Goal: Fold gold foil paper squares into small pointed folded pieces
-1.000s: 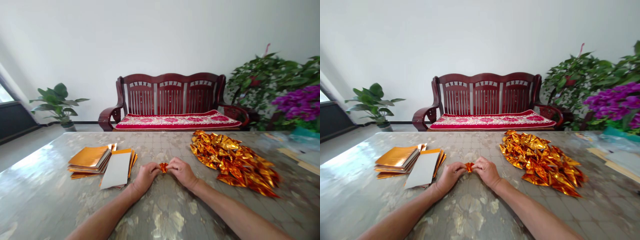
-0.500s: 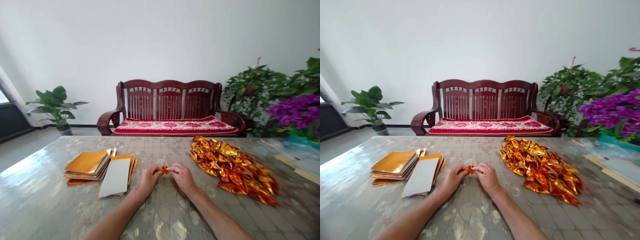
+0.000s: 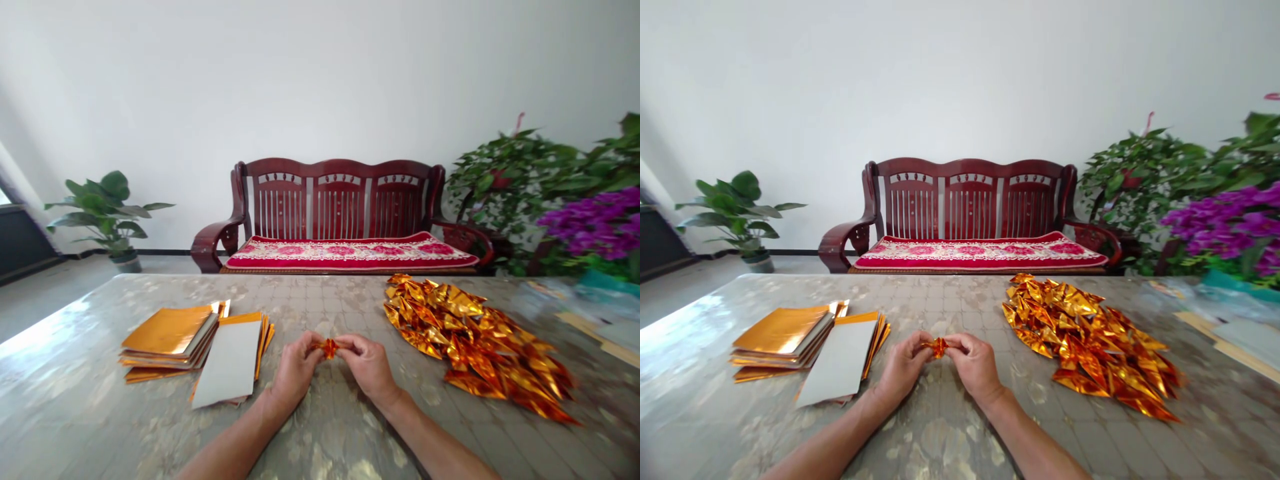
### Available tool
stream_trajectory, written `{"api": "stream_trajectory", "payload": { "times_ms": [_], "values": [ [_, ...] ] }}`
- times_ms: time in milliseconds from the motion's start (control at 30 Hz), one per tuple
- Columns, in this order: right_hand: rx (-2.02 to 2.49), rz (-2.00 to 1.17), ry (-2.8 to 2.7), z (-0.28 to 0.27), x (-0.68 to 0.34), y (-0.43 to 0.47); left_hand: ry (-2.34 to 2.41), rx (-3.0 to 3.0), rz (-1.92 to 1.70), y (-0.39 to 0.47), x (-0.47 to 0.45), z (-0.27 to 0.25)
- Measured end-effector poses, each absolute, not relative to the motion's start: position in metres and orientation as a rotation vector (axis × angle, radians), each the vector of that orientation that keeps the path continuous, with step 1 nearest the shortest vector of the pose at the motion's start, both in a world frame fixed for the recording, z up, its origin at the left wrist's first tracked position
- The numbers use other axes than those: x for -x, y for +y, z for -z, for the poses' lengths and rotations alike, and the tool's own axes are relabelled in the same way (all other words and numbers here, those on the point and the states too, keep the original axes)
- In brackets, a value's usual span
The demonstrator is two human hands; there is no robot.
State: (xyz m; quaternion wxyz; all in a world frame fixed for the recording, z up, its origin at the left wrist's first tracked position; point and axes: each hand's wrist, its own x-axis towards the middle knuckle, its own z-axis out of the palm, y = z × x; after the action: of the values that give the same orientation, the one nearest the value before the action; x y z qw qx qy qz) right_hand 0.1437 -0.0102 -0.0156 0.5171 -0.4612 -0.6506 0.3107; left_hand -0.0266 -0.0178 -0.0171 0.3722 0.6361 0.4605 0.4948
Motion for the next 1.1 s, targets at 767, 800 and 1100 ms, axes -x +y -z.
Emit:
{"api": "stream_trajectory", "payload": {
  "times_ms": [767,800,1100],
  "values": [
    [1.241,-0.659,-1.73,0.002,-0.154,-0.01,1.458,-1.954,-0.939,-0.022,0.027,0.012],
    [1.241,-0.652,-1.738,0.002,-0.154,-0.01,1.457,-1.964,-0.926,-0.022,0.027,0.012],
    [1.181,-0.725,-1.74,0.011,-0.152,-0.008,1.355,-1.947,-0.95,-0.024,0.028,0.008]
  ]
}}
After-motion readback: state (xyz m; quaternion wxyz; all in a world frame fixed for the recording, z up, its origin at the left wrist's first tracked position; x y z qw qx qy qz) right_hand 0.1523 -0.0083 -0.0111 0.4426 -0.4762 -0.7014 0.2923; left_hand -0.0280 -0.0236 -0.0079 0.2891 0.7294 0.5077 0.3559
